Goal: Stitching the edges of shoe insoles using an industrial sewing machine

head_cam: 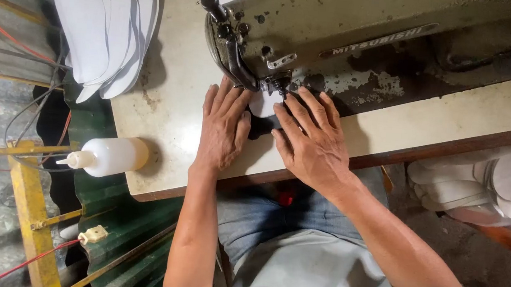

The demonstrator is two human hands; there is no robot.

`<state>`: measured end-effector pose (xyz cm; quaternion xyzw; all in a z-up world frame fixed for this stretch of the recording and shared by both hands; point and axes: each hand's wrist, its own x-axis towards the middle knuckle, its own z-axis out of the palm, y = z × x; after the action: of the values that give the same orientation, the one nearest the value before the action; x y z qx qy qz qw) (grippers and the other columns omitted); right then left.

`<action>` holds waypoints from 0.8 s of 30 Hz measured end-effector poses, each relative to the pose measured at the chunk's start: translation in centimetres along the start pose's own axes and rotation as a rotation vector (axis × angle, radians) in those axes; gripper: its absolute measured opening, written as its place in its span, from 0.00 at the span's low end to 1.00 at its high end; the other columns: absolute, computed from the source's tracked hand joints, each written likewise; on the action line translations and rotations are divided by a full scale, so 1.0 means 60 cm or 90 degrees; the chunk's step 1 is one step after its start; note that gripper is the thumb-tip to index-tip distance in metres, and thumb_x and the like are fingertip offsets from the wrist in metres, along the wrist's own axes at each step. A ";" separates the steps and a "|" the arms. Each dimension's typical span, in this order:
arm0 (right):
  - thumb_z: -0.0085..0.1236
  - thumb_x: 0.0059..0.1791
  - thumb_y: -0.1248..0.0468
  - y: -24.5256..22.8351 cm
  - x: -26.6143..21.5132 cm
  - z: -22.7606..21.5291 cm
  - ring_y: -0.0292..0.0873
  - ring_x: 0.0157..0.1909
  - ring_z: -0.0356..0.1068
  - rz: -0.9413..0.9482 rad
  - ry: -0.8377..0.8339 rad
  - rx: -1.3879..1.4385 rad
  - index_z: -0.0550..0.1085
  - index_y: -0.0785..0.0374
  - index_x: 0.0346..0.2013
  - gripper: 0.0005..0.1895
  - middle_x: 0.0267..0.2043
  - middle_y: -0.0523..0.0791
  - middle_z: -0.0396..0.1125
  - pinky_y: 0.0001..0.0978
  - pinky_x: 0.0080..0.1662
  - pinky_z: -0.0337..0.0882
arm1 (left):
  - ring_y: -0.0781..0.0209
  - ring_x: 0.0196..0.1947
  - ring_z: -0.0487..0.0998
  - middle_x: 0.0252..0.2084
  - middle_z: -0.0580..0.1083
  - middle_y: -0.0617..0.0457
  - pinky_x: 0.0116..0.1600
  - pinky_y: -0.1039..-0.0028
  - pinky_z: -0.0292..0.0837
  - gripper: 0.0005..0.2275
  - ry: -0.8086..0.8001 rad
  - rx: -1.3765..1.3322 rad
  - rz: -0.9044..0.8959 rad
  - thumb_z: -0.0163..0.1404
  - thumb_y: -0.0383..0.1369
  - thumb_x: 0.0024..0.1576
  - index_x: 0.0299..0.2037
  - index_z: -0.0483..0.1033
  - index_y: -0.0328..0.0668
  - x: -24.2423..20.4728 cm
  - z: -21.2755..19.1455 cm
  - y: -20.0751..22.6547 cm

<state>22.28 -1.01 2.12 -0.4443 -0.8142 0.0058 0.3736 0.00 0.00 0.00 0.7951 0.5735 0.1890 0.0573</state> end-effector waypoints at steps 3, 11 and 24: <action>0.56 0.55 0.56 -0.001 0.000 0.002 0.55 0.68 0.63 0.002 -0.002 -0.002 0.78 0.61 0.55 0.18 0.56 0.52 0.71 0.52 0.70 0.54 | 0.51 0.77 0.51 0.74 0.61 0.51 0.78 0.54 0.42 0.22 0.006 0.023 -0.007 0.38 0.36 0.65 0.70 0.66 0.50 0.010 0.003 0.000; 0.57 0.54 0.57 -0.001 0.000 0.001 0.55 0.68 0.63 -0.007 0.002 -0.004 0.78 0.61 0.54 0.17 0.56 0.52 0.71 0.53 0.70 0.55 | 0.50 0.77 0.51 0.74 0.62 0.51 0.78 0.54 0.41 0.17 0.013 0.038 -0.034 0.40 0.39 0.67 0.62 0.72 0.47 0.023 0.008 0.001; 0.58 0.53 0.57 -0.003 0.000 0.000 0.53 0.68 0.64 -0.003 0.011 -0.001 0.79 0.62 0.52 0.17 0.57 0.50 0.72 0.50 0.69 0.56 | 0.50 0.76 0.54 0.73 0.62 0.50 0.78 0.56 0.44 0.21 0.062 0.090 -0.096 0.36 0.45 0.69 0.69 0.67 0.49 0.048 0.023 -0.001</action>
<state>22.17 -1.15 2.18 -0.4426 -0.8122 0.0002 0.3802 1.22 2.89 -0.61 0.7415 0.6458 0.1815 -0.0125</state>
